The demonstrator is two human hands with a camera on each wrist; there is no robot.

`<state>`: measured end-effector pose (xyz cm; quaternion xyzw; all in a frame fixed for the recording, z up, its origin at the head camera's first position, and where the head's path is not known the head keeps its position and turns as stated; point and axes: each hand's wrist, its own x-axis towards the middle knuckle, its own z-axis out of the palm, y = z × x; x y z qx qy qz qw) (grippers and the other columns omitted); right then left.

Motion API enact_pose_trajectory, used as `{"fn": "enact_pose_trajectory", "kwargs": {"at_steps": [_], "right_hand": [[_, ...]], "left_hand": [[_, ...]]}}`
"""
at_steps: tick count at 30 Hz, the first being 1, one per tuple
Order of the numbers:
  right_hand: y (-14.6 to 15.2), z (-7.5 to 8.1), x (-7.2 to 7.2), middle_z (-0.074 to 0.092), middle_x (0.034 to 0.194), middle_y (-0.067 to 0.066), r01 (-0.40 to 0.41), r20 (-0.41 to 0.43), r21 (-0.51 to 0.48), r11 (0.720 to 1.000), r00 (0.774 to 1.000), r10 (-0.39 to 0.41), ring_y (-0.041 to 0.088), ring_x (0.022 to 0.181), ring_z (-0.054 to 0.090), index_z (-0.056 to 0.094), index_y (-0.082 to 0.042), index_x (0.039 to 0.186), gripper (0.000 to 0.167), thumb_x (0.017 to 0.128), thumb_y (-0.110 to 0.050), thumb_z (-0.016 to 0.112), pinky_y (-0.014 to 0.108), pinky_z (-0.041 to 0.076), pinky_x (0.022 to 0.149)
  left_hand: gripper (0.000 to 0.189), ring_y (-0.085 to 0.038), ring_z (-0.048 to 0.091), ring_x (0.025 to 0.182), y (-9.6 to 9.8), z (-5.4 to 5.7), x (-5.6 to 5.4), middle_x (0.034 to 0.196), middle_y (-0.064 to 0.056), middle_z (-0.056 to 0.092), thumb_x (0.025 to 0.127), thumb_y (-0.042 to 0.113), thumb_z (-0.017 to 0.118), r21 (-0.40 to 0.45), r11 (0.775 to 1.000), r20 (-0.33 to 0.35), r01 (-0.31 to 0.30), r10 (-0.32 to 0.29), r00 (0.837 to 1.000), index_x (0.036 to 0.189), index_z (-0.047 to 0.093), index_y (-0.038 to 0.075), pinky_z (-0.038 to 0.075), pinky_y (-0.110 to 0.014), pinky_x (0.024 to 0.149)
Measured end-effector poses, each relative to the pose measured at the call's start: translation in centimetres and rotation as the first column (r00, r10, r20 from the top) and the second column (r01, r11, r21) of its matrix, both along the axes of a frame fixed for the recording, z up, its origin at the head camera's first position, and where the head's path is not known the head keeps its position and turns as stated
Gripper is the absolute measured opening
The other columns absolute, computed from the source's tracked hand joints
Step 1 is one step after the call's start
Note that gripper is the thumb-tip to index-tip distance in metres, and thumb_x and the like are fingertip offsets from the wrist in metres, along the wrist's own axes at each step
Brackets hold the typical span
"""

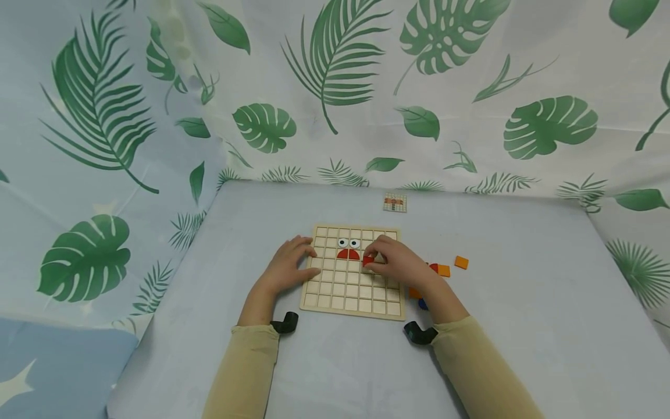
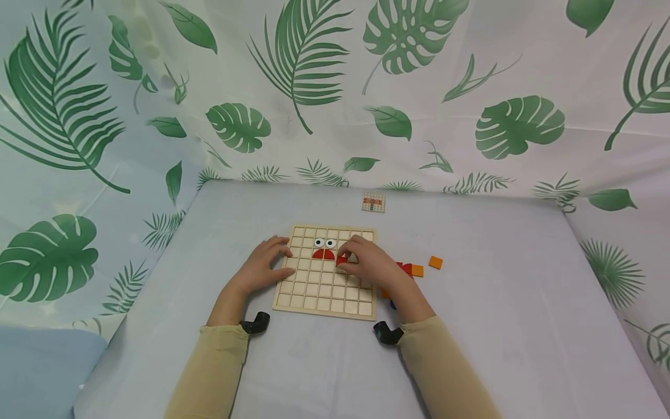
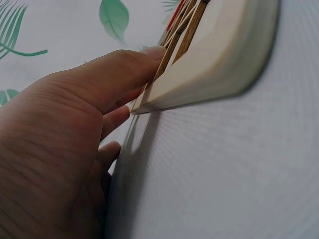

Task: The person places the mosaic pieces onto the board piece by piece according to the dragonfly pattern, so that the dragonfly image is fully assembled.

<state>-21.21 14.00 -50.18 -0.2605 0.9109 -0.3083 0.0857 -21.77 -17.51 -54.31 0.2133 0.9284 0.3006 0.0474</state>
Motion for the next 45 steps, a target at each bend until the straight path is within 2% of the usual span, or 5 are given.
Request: {"fn": "enact_pose_trajectory", "kwargs": {"at_steps": [7,14,23,32,45], "right_hand": [[-2.2,-0.5,-0.8,0.059,0.103,-0.003,-0.01,0.011,0.028,1.0,1.0,0.01,0.013,0.087,0.055,0.067,-0.018,0.11,0.026,0.089,-0.033,0.073,0.032,0.053,0.081],[-3.3,-0.8,-0.7,0.059,0.108,-0.004,0.032,0.04,0.081,0.996,0.999,-0.035,0.016,0.095,0.057,0.066,-0.018,0.109,0.026,0.09,-0.035,0.071,0.035,0.053,0.09],[-3.6,-1.6,-0.5,0.058,0.107,-0.005,0.056,0.007,0.095,0.994,0.998,-0.057,0.013,0.094,0.058,0.067,-0.021,0.107,0.022,0.09,-0.034,0.071,0.035,0.054,0.086],[-3.8,-1.8,-0.2,0.057,0.106,-0.006,0.071,0.011,0.095,0.993,0.997,-0.072,0.012,0.09,0.057,0.067,-0.023,0.108,0.021,0.089,-0.034,0.072,0.032,0.053,0.082],[-3.5,-2.2,-0.3,0.059,0.108,-0.006,0.081,0.031,0.051,0.995,0.996,-0.083,0.014,0.092,0.057,0.067,-0.023,0.106,0.019,0.091,-0.032,0.071,0.034,0.053,0.085]], "left_hand": [[0.031,-0.033,0.023,0.152,-0.1,0.2,0.0,0.154,-0.004,0.042,0.087,0.04,0.072,-0.003,1.0,0.006,-0.001,0.001,1.0,0.108,0.059,0.021,0.014,-0.05,0.127],[0.032,-0.033,0.023,0.152,0.0,-0.1,-0.1,0.155,-0.004,0.041,0.088,0.041,0.072,-0.01,1.0,0.006,0.004,-0.004,1.0,0.109,0.059,0.021,0.014,-0.051,0.127],[0.032,-0.033,0.023,0.152,0.1,-0.2,-0.2,0.154,-0.004,0.042,0.087,0.041,0.073,-0.009,1.0,-0.005,0.007,-0.007,1.0,0.109,0.059,0.021,0.014,-0.051,0.127],[0.031,-0.034,0.024,0.151,0.0,-0.1,-0.2,0.153,-0.004,0.043,0.087,0.041,0.073,-0.007,1.0,-0.015,0.001,-0.001,1.0,0.107,0.059,0.021,0.016,-0.052,0.126],[0.031,-0.032,0.021,0.152,0.0,0.1,-0.2,0.155,-0.003,0.041,0.088,0.04,0.072,-0.021,1.0,0.011,-0.001,0.001,1.0,0.108,0.058,0.021,0.012,-0.048,0.128]]}}
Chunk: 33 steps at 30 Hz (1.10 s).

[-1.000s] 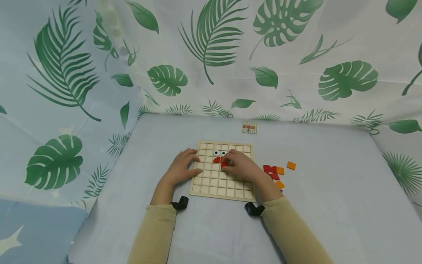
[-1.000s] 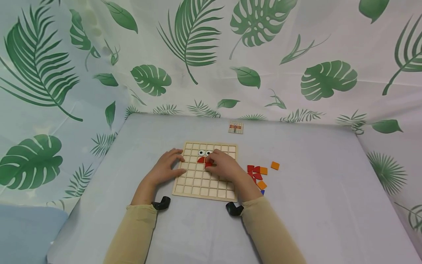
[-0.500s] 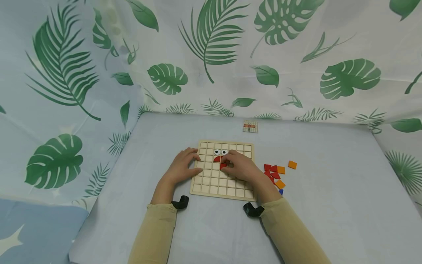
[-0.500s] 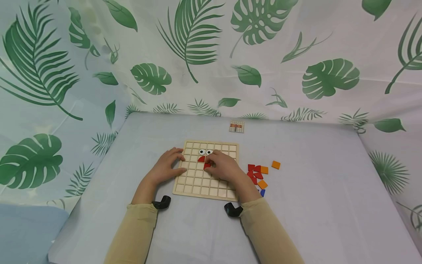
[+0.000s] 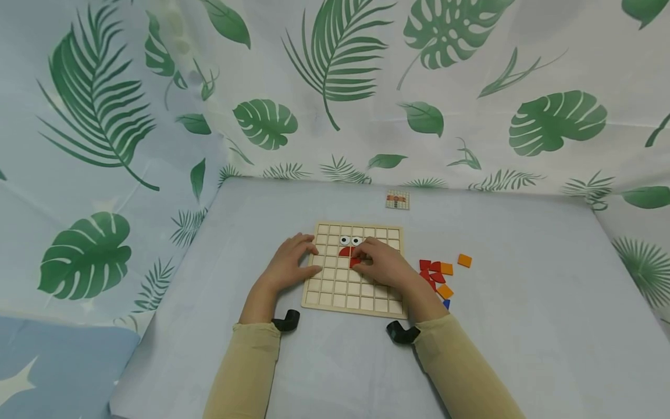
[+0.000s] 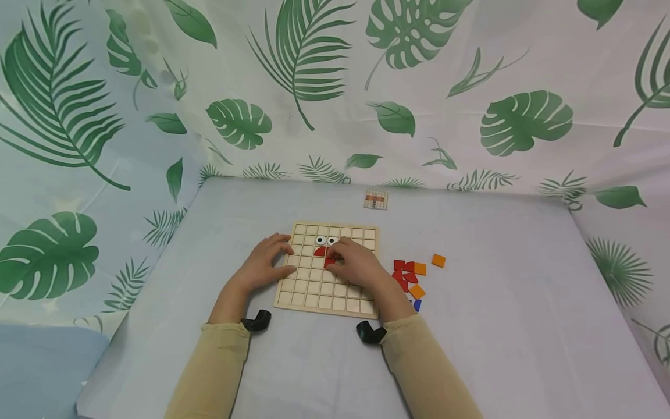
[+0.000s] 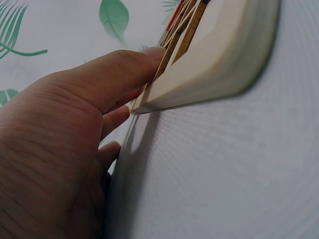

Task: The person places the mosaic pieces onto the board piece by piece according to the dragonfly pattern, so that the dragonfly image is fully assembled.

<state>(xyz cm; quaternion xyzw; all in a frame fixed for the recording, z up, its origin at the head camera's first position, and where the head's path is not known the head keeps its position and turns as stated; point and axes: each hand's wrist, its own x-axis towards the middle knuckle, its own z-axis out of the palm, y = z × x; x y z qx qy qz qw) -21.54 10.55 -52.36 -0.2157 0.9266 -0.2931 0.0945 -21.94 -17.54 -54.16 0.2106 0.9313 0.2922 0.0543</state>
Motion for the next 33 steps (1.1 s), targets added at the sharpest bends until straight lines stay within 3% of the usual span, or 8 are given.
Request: {"fn": "enact_pose_trajectory", "kwargs": {"at_steps": [6,18,22,25,29,33], "right_hand": [[0.1,0.0,0.0,0.059,0.108,-0.006,0.003,-0.004,-0.005,1.0,1.0,-0.003,0.014,0.093,0.057,0.067,-0.023,0.108,0.018,0.092,-0.032,0.069,0.035,0.053,0.086],[0.3,0.5,0.5,0.059,0.11,-0.005,-0.01,-0.024,0.0,1.0,1.0,0.01,0.014,0.097,0.06,0.068,-0.022,0.11,0.018,0.094,-0.03,0.068,0.038,0.055,0.088],[0.9,1.4,0.5,0.06,0.11,-0.005,-0.01,-0.021,-0.038,0.999,1.0,0.009,0.014,0.093,0.058,0.069,-0.021,0.109,0.017,0.095,-0.03,0.065,0.036,0.054,0.085],[2.1,2.4,0.5,0.061,0.107,-0.003,-0.029,-0.033,-0.082,0.996,0.999,0.027,0.014,0.086,0.055,0.069,-0.018,0.113,0.02,0.098,-0.029,0.062,0.033,0.052,0.076],[4.6,4.1,0.9,0.062,0.104,-0.004,-0.037,-0.038,-0.116,0.993,0.999,0.033,0.015,0.081,0.052,0.068,-0.016,0.118,0.025,0.1,-0.03,0.059,0.031,0.048,0.067],[7.8,5.1,1.5,0.063,0.102,-0.005,0.002,0.0,-0.114,0.993,1.0,-0.002,0.016,0.082,0.054,0.068,-0.017,0.118,0.026,0.1,-0.033,0.058,0.031,0.05,0.069]], "left_hand": [[0.032,-0.031,0.02,0.153,0.1,0.4,0.0,0.156,-0.002,0.04,0.088,0.041,0.072,-0.005,1.0,0.013,-0.002,0.002,1.0,0.109,0.058,0.021,0.01,-0.047,0.128],[0.031,-0.032,0.022,0.152,0.4,0.0,0.0,0.155,-0.004,0.041,0.088,0.04,0.073,0.007,1.0,-0.004,0.003,-0.003,1.0,0.108,0.059,0.021,0.013,-0.048,0.128],[0.032,-0.032,0.023,0.152,0.4,0.1,0.0,0.155,-0.004,0.041,0.088,0.04,0.073,0.008,1.0,-0.008,0.005,-0.005,1.0,0.108,0.059,0.021,0.013,-0.049,0.127],[0.032,-0.033,0.023,0.152,0.4,0.1,0.0,0.154,-0.004,0.041,0.087,0.04,0.073,0.008,1.0,-0.014,0.008,-0.008,1.0,0.108,0.058,0.021,0.014,-0.05,0.127],[0.032,-0.033,0.023,0.152,0.3,-0.1,0.0,0.154,-0.004,0.041,0.087,0.041,0.073,-0.001,1.0,-0.013,0.004,-0.004,1.0,0.108,0.058,0.021,0.014,-0.05,0.127],[0.032,-0.032,0.023,0.152,0.1,-0.3,0.0,0.155,-0.004,0.041,0.087,0.042,0.072,-0.01,1.0,-0.009,-0.007,0.007,1.0,0.107,0.057,0.022,0.014,-0.049,0.127]]}}
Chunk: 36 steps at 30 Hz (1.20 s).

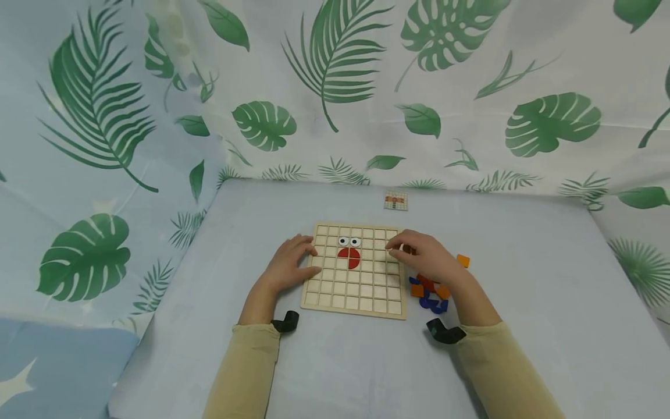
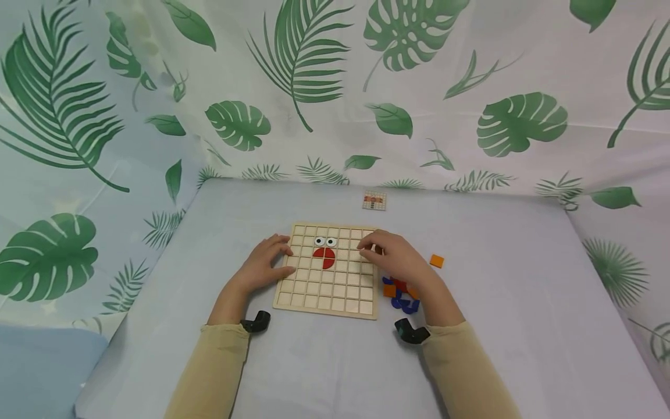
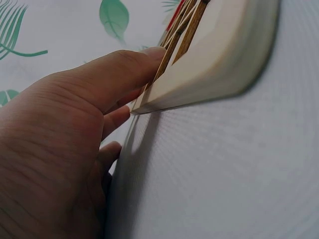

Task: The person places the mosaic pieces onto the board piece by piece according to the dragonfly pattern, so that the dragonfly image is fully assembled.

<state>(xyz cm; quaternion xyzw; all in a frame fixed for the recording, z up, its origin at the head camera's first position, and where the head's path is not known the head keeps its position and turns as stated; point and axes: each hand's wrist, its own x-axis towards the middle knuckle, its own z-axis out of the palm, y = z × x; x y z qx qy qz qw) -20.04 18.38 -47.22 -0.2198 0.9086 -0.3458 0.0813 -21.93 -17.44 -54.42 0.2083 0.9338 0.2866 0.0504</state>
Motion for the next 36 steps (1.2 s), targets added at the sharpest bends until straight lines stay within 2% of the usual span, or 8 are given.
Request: {"fn": "enact_pose_trajectory", "kwargs": {"at_steps": [3,8,14,20,29,36], "right_hand": [[2.6,0.1,0.5,0.066,0.104,-0.002,0.044,0.054,0.017,0.999,0.998,-0.045,0.018,0.085,0.056,0.068,-0.017,0.117,0.027,0.099,-0.035,0.058,0.03,0.053,0.074],[6.3,-0.4,1.6,0.068,0.107,0.005,0.131,0.17,0.02,0.991,0.977,-0.133,0.023,0.091,0.058,0.068,-0.018,0.115,0.03,0.099,-0.041,0.057,0.031,0.055,0.075],[9.0,-1.6,2.8,0.066,0.095,0.003,0.173,0.235,0.04,0.984,0.956,-0.177,0.023,0.09,0.054,0.069,-0.019,0.107,0.03,0.097,-0.046,0.057,0.028,0.05,0.071],[10.2,-3.1,3.0,0.063,0.087,0.002,0.195,0.213,0.071,0.978,0.955,-0.206,0.02,0.082,0.054,0.068,-0.019,0.106,0.026,0.099,-0.042,0.056,0.025,0.049,0.065],[10.8,-4.0,3.0,0.066,0.1,0.004,0.218,0.169,0.054,0.974,0.96,-0.224,0.022,0.089,0.056,0.066,-0.018,0.117,0.028,0.101,-0.037,0.054,0.023,0.053,0.07],[10.9,-4.6,3.1,0.068,0.111,0.0,0.164,0.115,0.072,0.984,0.978,-0.171,0.018,0.092,0.055,0.066,-0.022,0.118,0.023,0.095,-0.029,0.065,0.021,0.053,0.075]], "left_hand": [[0.031,-0.032,0.023,0.152,-0.1,0.0,0.1,0.155,-0.004,0.041,0.087,0.042,0.072,0.003,1.0,0.001,-0.002,0.002,1.0,0.107,0.057,0.022,0.014,-0.05,0.127],[0.031,-0.033,0.023,0.152,-0.1,0.0,0.1,0.154,-0.004,0.041,0.088,0.041,0.072,0.009,1.0,0.003,0.0,0.0,1.0,0.107,0.057,0.022,0.014,-0.05,0.127],[0.031,-0.033,0.024,0.151,-0.1,0.0,0.1,0.154,-0.004,0.042,0.088,0.04,0.072,0.01,1.0,-0.003,-0.002,0.002,1.0,0.107,0.058,0.021,0.015,-0.051,0.127],[0.03,-0.032,0.022,0.152,0.0,0.1,0.2,0.155,-0.003,0.041,0.088,0.04,0.072,0.017,1.0,0.005,-0.003,0.003,1.0,0.107,0.057,0.022,0.013,-0.05,0.127],[0.03,-0.033,0.022,0.152,0.1,0.3,0.2,0.155,-0.003,0.04,0.088,0.039,0.072,0.018,1.0,0.009,-0.003,0.003,1.0,0.107,0.057,0.022,0.013,-0.049,0.127],[0.03,-0.033,0.022,0.152,0.1,0.2,0.2,0.154,-0.003,0.041,0.088,0.039,0.073,0.026,1.0,0.002,0.001,-0.001,1.0,0.107,0.058,0.022,0.014,-0.05,0.127]]}}
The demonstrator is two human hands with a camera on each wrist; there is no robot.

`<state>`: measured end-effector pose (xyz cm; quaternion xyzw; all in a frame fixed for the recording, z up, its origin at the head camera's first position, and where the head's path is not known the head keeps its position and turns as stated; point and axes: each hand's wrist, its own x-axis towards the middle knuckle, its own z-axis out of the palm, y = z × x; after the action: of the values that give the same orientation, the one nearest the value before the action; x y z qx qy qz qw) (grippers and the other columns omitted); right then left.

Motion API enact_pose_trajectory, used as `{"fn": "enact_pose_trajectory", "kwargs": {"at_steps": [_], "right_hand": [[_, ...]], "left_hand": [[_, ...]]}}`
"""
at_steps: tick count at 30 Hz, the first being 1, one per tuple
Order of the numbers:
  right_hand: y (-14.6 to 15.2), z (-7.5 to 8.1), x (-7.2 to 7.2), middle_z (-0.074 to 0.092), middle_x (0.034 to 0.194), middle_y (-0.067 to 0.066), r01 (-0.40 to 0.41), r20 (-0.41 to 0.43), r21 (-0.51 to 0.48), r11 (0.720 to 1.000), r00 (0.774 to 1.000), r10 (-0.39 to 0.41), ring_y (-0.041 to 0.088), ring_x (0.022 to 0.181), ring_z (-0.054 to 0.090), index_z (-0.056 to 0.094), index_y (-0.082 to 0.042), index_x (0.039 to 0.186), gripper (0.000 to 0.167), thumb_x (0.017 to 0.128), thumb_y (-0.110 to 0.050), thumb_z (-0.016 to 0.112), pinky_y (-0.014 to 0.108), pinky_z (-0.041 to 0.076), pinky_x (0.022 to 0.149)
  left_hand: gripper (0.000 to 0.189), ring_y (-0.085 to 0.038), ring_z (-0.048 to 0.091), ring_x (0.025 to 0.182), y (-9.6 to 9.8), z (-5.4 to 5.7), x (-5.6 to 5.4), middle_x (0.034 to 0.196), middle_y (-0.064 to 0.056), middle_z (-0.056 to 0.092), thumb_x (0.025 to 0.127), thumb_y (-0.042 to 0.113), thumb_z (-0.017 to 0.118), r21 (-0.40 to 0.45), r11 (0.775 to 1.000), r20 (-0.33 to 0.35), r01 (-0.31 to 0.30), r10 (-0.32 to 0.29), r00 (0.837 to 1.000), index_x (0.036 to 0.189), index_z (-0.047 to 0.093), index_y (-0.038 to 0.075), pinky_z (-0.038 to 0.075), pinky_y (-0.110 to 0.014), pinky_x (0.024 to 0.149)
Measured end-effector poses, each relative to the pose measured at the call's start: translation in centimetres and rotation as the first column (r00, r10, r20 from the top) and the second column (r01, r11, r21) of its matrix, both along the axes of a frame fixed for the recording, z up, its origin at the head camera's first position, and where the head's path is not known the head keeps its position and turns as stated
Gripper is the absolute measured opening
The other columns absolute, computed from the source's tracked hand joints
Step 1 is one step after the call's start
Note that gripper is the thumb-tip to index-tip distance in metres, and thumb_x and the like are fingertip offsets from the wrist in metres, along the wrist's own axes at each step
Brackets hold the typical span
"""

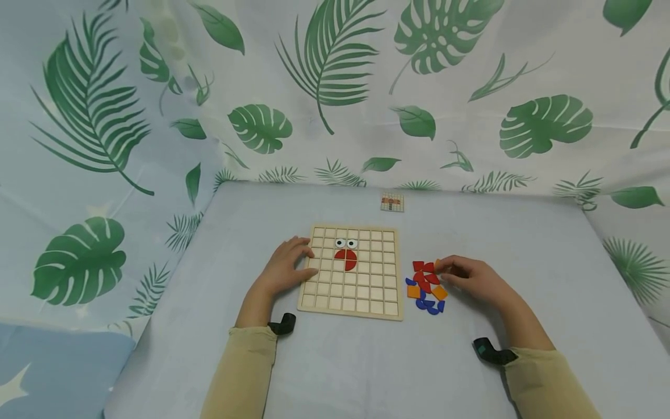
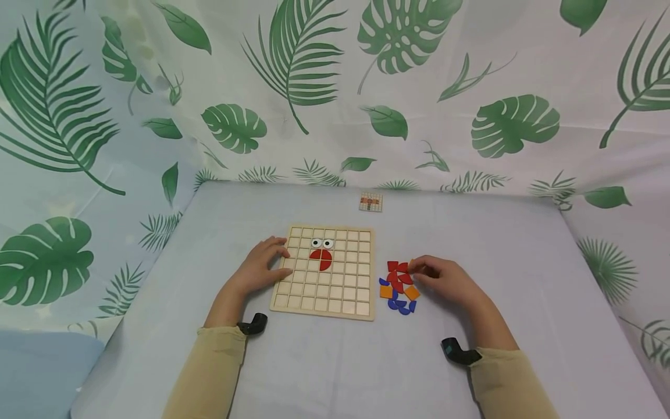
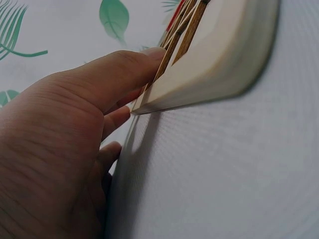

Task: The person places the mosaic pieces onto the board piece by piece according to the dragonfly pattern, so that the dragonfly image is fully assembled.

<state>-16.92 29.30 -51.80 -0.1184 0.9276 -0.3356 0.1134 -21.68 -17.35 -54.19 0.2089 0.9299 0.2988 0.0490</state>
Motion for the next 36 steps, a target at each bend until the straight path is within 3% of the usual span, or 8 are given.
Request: {"fn": "enact_pose_trajectory", "kwargs": {"at_steps": [7,14,19,24,28,36], "right_hand": [[-0.27,-0.38,0.1,0.064,0.112,-0.005,-0.086,-0.051,0.033,0.996,0.995,0.088,0.014,0.096,0.053,0.066,-0.028,0.115,0.023,0.092,-0.025,0.07,0.021,0.053,0.08],[-0.6,-0.63,0.16,0.062,0.113,-0.006,-0.141,-0.089,0.045,0.989,0.985,0.145,0.012,0.092,0.052,0.068,-0.031,0.113,0.025,0.089,-0.024,0.073,0.02,0.052,0.073],[-0.61,-0.66,0.15,0.061,0.115,-0.007,-0.159,-0.108,0.066,0.985,0.98,0.166,0.011,0.096,0.052,0.069,-0.032,0.113,0.025,0.089,-0.025,0.073,0.021,0.053,0.076],[-0.57,-0.63,0.07,0.061,0.114,-0.008,-0.159,-0.112,0.096,0.983,0.979,0.169,0.014,0.106,0.056,0.069,-0.033,0.112,0.021,0.092,-0.025,0.069,0.033,0.057,0.09],[-0.6,-0.58,-0.06,0.062,0.113,-0.007,-0.146,-0.101,0.114,0.983,0.982,0.157,0.015,0.107,0.057,0.069,-0.03,0.111,0.02,0.093,-0.022,0.069,0.039,0.057,0.093],[-0.1,-0.64,-0.04,0.061,0.112,-0.007,-0.175,-0.154,0.112,0.978,0.969,0.191,0.014,0.104,0.056,0.07,-0.03,0.112,0.028,0.092,-0.011,0.067,0.032,0.058,0.089]], "left_hand": [[0.03,-0.033,0.023,0.152,-0.04,-0.04,0.08,0.154,-0.004,0.042,0.087,0.039,0.073,0.001,1.0,-0.002,-0.002,0.002,1.0,0.106,0.058,0.022,0.014,-0.05,0.127],[0.03,-0.035,0.024,0.151,-0.07,0.1,0.27,0.153,-0.005,0.043,0.087,0.039,0.074,0.004,1.0,-0.005,0.0,0.0,1.0,0.106,0.058,0.021,0.015,-0.052,0.127],[0.031,-0.034,0.024,0.151,-0.08,0.13,0.27,0.153,-0.005,0.043,0.087,0.038,0.074,0.002,1.0,-0.012,0.001,-0.001,1.0,0.107,0.059,0.021,0.015,-0.052,0.127],[0.031,-0.034,0.024,0.151,-0.08,0.05,0.21,0.153,-0.005,0.043,0.087,0.038,0.074,-0.002,1.0,-0.015,0.001,-0.001,1.0,0.107,0.059,0.021,0.015,-0.052,0.126],[0.031,-0.034,0.024,0.151,-0.05,0.03,0.17,0.153,-0.005,0.043,0.087,0.039,0.074,-0.001,1.0,-0.016,-0.002,0.002,1.0,0.106,0.058,0.021,0.015,-0.052,0.126],[0.03,-0.032,0.024,0.151,0.13,-0.07,0.06,0.153,-0.004,0.043,0.087,0.039,0.073,-0.003,1.0,-0.011,-0.006,0.006,1.0,0.106,0.058,0.021,0.014,-0.051,0.127]]}}
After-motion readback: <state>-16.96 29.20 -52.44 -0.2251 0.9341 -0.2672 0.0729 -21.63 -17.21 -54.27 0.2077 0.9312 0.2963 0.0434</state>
